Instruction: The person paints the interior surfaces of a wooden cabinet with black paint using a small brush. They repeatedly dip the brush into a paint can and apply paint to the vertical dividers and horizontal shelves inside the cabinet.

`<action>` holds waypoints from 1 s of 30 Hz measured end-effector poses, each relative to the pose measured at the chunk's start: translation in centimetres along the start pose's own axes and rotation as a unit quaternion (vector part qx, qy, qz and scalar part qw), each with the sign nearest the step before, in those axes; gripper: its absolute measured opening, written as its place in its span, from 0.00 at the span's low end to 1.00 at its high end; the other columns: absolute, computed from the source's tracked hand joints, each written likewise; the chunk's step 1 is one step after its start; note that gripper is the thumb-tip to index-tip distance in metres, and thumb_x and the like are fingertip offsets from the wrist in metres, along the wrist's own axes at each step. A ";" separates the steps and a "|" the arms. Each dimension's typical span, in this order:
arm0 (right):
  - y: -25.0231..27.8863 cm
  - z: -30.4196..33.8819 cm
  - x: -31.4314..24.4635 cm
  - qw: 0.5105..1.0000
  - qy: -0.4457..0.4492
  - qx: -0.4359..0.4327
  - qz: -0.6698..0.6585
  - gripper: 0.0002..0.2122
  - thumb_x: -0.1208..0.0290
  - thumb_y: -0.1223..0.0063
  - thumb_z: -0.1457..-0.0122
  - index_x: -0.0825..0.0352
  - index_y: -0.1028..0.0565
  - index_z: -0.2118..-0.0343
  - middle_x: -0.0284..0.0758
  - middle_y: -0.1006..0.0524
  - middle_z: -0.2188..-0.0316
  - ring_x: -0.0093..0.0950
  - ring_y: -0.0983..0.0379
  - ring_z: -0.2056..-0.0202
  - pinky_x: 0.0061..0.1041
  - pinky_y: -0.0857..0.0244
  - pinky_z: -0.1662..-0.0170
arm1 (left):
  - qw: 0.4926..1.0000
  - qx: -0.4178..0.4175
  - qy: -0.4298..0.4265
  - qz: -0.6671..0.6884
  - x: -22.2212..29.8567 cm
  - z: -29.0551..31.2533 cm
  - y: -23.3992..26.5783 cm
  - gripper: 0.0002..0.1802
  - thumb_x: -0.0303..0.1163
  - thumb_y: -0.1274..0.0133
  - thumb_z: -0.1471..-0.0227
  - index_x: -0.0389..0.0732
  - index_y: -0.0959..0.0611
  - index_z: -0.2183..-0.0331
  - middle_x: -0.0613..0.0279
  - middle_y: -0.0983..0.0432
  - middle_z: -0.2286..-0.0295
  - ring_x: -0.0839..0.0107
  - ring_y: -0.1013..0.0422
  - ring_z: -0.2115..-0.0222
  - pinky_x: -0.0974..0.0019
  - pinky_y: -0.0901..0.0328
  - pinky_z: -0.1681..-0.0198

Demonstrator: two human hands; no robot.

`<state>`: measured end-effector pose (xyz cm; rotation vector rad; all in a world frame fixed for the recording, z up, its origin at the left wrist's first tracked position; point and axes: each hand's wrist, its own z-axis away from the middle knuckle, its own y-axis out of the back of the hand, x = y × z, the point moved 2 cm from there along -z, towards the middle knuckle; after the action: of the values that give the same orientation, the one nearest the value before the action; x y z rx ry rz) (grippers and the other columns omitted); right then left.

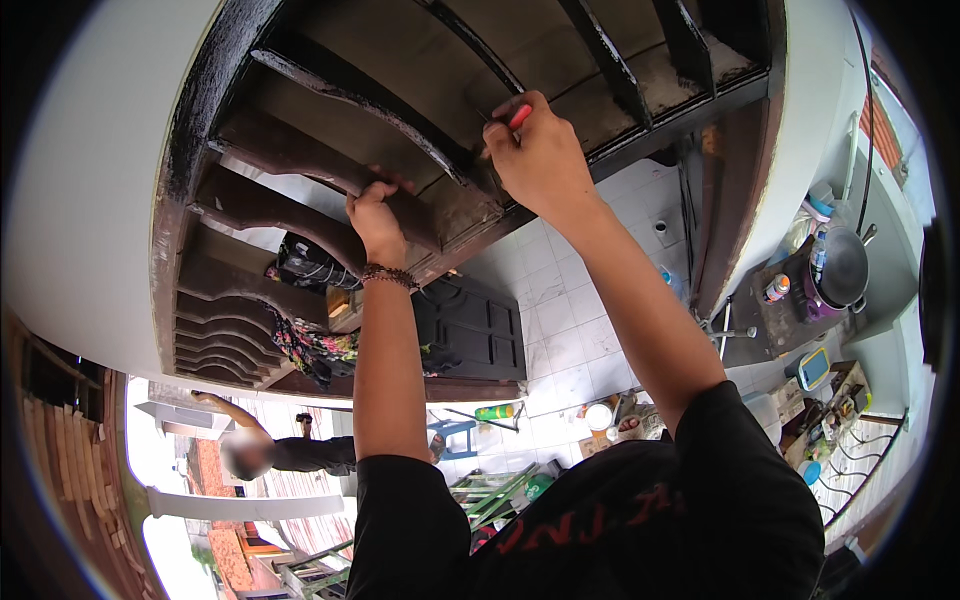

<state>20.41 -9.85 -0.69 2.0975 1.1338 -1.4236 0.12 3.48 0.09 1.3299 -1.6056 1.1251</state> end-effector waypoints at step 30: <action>0.2 -1.2 0.2 0.988 -0.024 0.014 0.155 0.10 0.68 0.48 0.43 0.70 0.25 0.67 0.50 0.21 0.73 0.49 0.23 0.66 0.40 0.30 0.59 | 0.999 -0.028 0.003 0.018 -0.3 -0.5 0.5 0.17 0.18 0.55 0.62 0.33 0.27 0.63 0.52 0.28 0.74 0.58 0.28 0.73 0.56 0.29 0.67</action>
<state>21.31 -9.06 -0.38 2.1344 0.7334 -1.3385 -0.32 4.12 -0.14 1.2660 -1.6512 1.0967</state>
